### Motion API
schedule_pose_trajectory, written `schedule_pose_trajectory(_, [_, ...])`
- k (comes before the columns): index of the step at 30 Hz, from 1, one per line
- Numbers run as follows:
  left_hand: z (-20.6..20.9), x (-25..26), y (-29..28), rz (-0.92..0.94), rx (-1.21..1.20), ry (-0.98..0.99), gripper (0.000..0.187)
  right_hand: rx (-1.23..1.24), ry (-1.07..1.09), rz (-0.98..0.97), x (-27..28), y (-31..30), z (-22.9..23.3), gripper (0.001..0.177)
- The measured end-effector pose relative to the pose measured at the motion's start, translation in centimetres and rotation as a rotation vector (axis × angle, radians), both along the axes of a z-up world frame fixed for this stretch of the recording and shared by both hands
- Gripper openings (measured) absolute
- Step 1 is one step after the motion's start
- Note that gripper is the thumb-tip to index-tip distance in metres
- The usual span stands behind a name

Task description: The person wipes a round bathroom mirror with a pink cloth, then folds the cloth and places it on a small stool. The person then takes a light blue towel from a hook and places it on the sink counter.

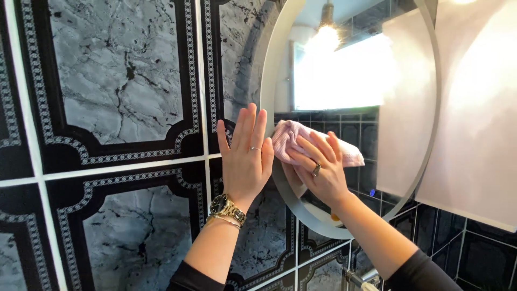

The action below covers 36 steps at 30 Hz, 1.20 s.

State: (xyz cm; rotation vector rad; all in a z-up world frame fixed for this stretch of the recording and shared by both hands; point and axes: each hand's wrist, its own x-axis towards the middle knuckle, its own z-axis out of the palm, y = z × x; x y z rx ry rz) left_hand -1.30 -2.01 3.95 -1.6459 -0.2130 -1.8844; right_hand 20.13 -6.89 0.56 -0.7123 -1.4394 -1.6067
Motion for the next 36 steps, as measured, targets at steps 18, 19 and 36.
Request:
schedule_pose_trajectory(18, [0.8, 0.7, -0.1, 0.293, -0.031, 0.075, 0.055, -0.167, 0.370, -0.087, 7.1, -0.1, 27.3, 0.046])
schedule_pose_trajectory(19, [0.9, 0.7, 0.0, 0.284, -0.038, 0.079, 0.054, -0.164, 0.456, -0.037, 8.4, -0.2, 28.4, 0.047])
schedule_pose_trajectory(36, [0.9, 0.6, -0.3, 0.295, -0.025, 0.100, 0.052, -0.047, 1.319, 0.118, 12.1, 1.2, 24.7, 0.063])
